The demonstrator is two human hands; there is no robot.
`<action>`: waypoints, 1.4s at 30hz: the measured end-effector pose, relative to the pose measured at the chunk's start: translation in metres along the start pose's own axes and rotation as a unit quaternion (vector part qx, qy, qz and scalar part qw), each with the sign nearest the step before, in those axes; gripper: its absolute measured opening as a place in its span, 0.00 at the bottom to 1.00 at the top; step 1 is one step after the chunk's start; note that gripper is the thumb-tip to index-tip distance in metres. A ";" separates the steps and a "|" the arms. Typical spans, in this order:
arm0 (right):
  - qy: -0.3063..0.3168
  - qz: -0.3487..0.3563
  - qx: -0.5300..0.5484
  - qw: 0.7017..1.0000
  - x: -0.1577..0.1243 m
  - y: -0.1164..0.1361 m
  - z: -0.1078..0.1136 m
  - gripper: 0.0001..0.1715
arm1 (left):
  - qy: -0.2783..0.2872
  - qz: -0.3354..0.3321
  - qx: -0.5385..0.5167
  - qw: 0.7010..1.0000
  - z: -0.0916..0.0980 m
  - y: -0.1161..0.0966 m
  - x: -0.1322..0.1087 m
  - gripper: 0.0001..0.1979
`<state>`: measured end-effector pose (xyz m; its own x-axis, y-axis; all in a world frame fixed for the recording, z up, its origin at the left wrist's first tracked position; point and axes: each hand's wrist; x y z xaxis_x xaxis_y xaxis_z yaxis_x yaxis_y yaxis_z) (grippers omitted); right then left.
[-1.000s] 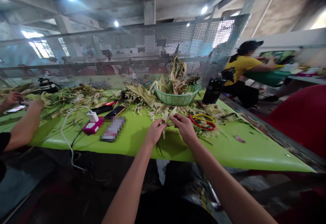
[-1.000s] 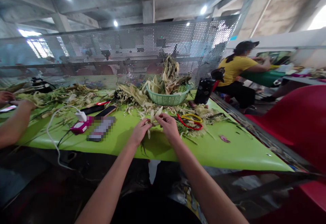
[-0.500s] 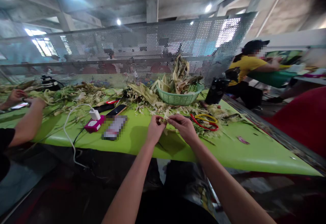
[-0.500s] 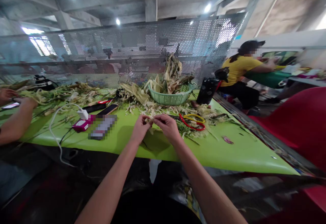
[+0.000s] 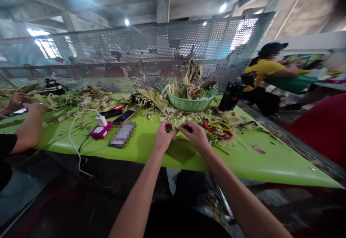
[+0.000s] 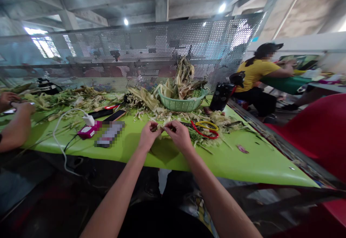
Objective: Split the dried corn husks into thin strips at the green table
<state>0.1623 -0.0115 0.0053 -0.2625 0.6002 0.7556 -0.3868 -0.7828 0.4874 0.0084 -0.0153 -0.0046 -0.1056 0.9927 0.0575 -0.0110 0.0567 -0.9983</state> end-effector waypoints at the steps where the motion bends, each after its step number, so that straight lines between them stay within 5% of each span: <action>1: 0.001 0.003 -0.005 1.000 0.000 0.000 0.000 0.09 | -0.003 -0.005 0.006 1.000 0.000 0.000 0.000 0.17; 16: 0.030 0.051 -0.085 0.995 0.000 0.005 0.001 0.03 | 0.015 -0.085 0.101 0.991 0.001 0.000 -0.005 0.07; 27: 0.022 0.073 -0.064 0.995 0.000 0.014 0.001 0.08 | 0.051 -0.040 0.066 0.996 0.002 -0.003 -0.006 0.06; 34: -0.017 0.017 -0.067 0.997 -0.004 0.010 -0.003 0.05 | 0.088 -0.030 0.075 0.993 -0.001 -0.002 -0.006 0.05; 42: -0.122 -0.084 0.055 0.987 0.000 0.002 -0.002 0.27 | 0.031 0.039 -0.023 0.998 -0.002 -0.002 -0.004 0.04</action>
<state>0.1597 -0.0128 0.0054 0.0227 0.6763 0.7362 -0.3051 -0.6966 0.6493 0.0106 -0.0196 -0.0025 -0.0435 0.9988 -0.0201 0.0415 -0.0183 -0.9990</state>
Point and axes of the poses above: each hand's wrist, its own x-axis towards the middle knuckle, its own z-axis out of the back of the hand, y = z × x, and after that the axes turned 15 degrees about z, right-handed
